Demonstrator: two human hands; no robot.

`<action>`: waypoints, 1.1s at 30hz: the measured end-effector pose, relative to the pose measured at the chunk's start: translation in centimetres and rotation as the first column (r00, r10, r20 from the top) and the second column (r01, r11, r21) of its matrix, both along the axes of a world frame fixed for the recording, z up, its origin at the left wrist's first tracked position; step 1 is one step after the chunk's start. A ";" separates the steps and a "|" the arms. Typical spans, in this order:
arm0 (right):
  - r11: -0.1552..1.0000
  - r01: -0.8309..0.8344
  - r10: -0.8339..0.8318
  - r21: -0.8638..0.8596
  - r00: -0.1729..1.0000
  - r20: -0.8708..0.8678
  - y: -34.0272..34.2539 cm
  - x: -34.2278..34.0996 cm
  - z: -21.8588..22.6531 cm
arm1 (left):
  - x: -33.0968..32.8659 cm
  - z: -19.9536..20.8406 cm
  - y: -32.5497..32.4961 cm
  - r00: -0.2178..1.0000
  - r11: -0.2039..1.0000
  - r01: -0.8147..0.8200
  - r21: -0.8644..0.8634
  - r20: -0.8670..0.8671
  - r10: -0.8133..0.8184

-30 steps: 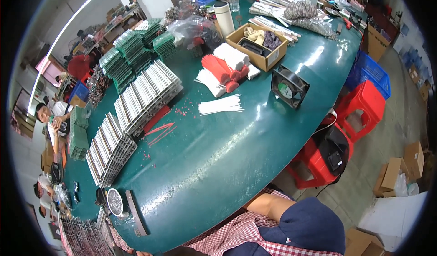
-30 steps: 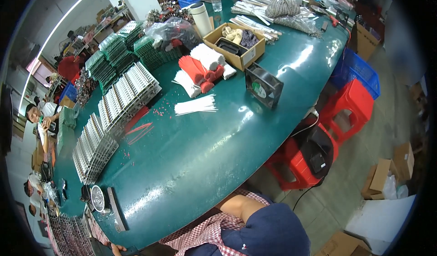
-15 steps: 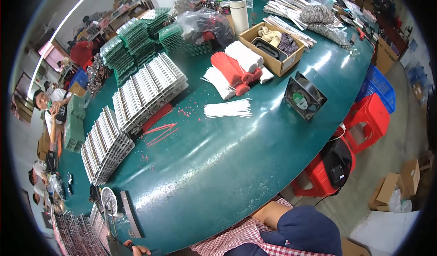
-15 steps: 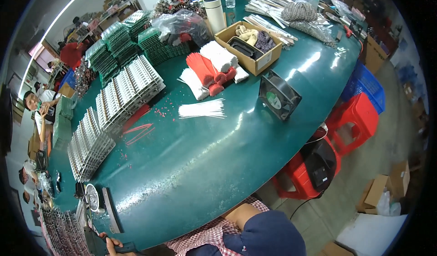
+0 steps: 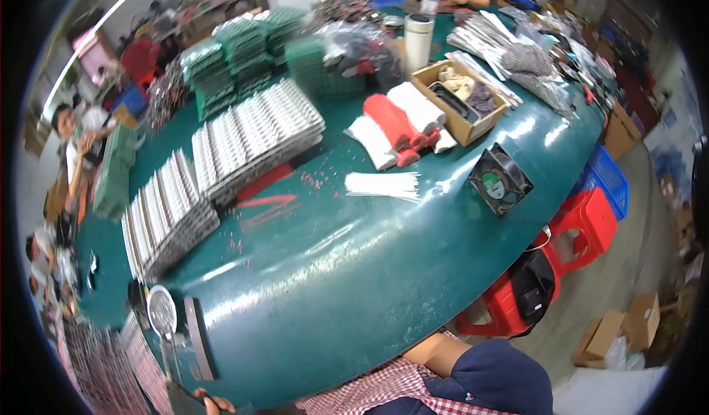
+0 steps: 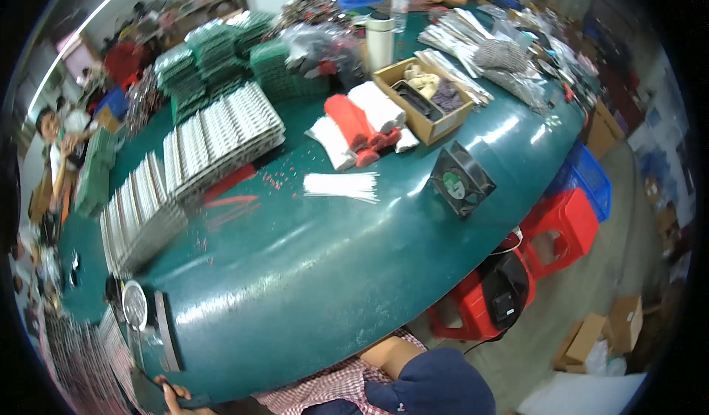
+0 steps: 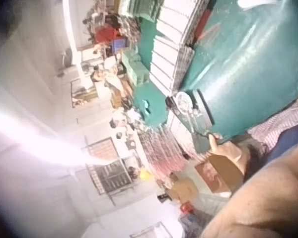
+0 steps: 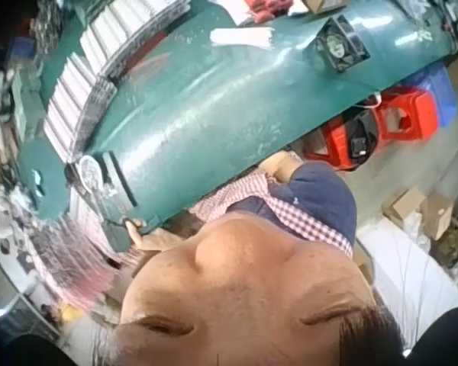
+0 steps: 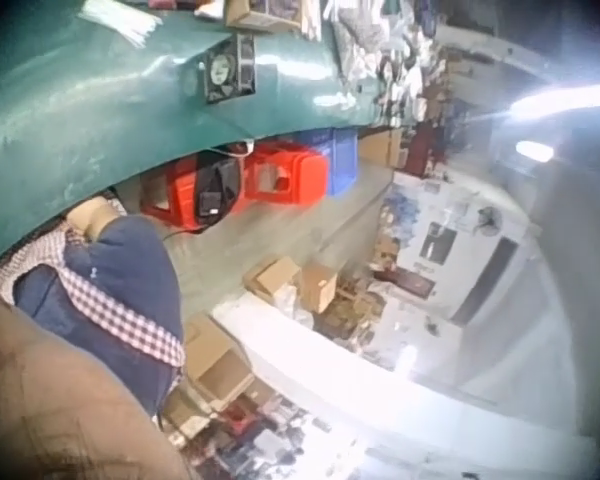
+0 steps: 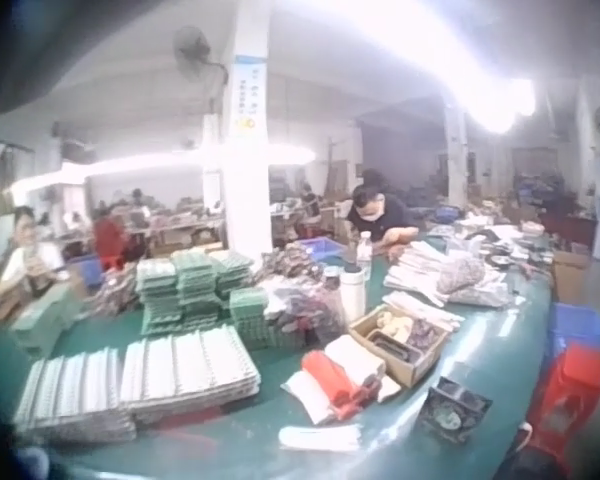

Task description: The person solders wires to a circuit board using a soldering iron, sets the completed board aside, retrieves a new board and wires from stacks on the table, and solders the wires onto the new board.

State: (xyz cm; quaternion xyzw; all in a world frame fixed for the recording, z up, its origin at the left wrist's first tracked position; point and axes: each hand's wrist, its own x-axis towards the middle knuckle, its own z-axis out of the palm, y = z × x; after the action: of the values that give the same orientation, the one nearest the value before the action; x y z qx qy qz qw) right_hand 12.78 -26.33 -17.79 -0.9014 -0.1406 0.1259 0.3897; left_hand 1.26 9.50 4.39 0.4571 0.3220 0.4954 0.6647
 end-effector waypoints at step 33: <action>0.746 -0.629 0.524 -0.217 0.355 0.774 28.3 26.3 24.4 | -5.6 -4.1 4.0 0.988 0.986 -0.067 -0.150 0.126 0.087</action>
State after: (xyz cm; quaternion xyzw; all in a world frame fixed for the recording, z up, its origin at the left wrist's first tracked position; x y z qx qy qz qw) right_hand 39.03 1.97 6.58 -0.7241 -0.6132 -0.1700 0.2659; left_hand -4.38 13.55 0.29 0.3610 0.3300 0.5251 0.6964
